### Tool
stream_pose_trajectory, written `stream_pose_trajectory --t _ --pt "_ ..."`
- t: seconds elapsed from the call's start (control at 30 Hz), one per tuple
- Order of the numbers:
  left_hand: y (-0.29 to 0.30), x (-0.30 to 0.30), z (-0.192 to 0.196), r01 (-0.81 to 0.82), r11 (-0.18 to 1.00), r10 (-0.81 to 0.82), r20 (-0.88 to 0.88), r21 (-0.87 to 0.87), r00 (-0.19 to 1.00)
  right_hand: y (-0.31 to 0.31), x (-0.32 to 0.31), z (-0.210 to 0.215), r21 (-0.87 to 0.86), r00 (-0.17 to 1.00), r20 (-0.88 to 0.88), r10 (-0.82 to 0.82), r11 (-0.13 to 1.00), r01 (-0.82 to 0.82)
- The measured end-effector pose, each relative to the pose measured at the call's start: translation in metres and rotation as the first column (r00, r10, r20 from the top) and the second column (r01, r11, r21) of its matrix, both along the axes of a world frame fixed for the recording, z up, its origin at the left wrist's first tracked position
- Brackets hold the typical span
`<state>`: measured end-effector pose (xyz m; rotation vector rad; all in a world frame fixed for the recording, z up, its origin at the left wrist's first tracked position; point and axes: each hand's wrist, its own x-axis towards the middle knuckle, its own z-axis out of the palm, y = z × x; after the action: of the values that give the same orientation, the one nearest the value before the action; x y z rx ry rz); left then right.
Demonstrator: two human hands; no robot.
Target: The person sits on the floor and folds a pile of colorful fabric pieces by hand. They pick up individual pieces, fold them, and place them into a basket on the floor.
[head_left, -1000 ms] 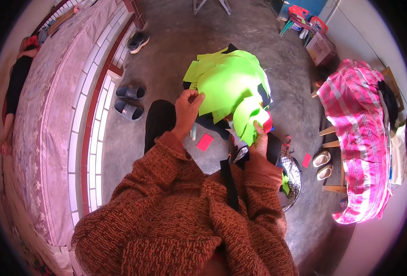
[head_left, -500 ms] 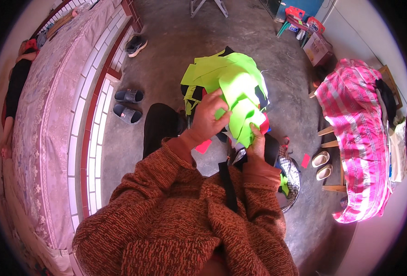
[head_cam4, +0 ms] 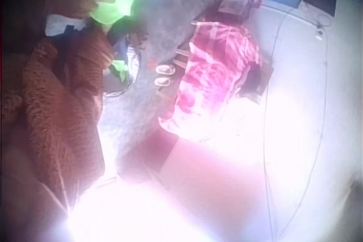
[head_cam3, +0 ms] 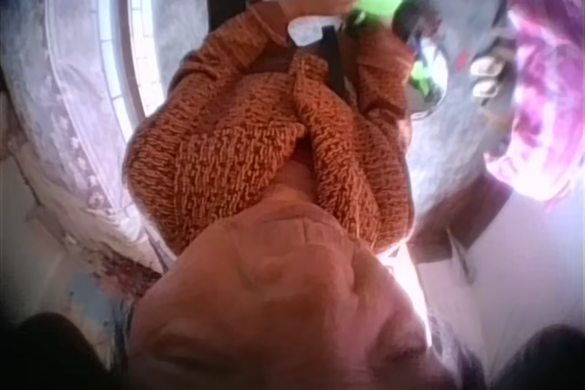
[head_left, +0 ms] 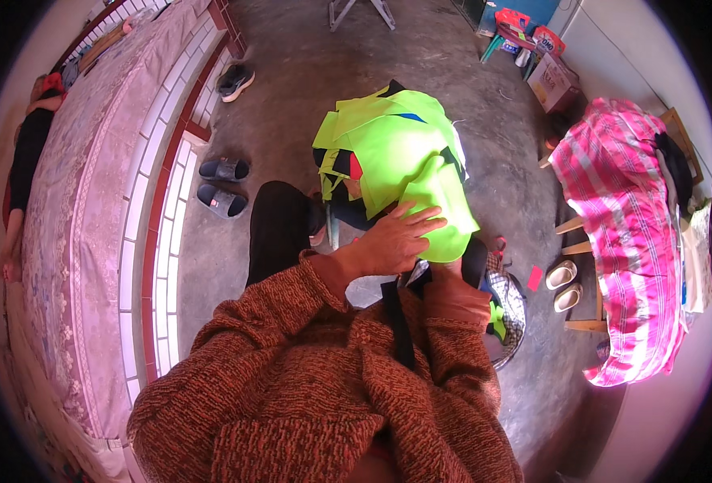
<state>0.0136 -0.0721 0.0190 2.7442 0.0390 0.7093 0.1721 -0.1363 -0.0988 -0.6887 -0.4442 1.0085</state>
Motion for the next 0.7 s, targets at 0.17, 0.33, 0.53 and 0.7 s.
stream_pose_trajectory --t 0.17,0.33,0.53,0.7 --pt "0.000 -0.001 -0.003 -0.009 1.000 0.008 -0.051 -0.022 0.999 0.002 -0.002 0.008 0.093 0.974 -0.216 0.062 0.995 -0.043" --pt "0.000 -0.001 -0.015 -0.056 0.998 0.055 -0.065 -0.017 0.996 0.004 -0.002 0.014 0.157 0.947 -0.306 0.093 0.987 -0.046" --pt "0.000 -0.002 -0.019 -0.075 0.995 0.073 -0.031 -0.068 0.997 0.005 -0.003 0.029 0.182 0.921 -0.375 0.103 0.983 -0.036" --pt "0.002 -0.006 -0.021 -0.116 0.987 0.113 -0.036 -0.109 0.993 -0.004 -0.012 0.041 0.214 0.900 -0.397 0.182 0.972 -0.102"
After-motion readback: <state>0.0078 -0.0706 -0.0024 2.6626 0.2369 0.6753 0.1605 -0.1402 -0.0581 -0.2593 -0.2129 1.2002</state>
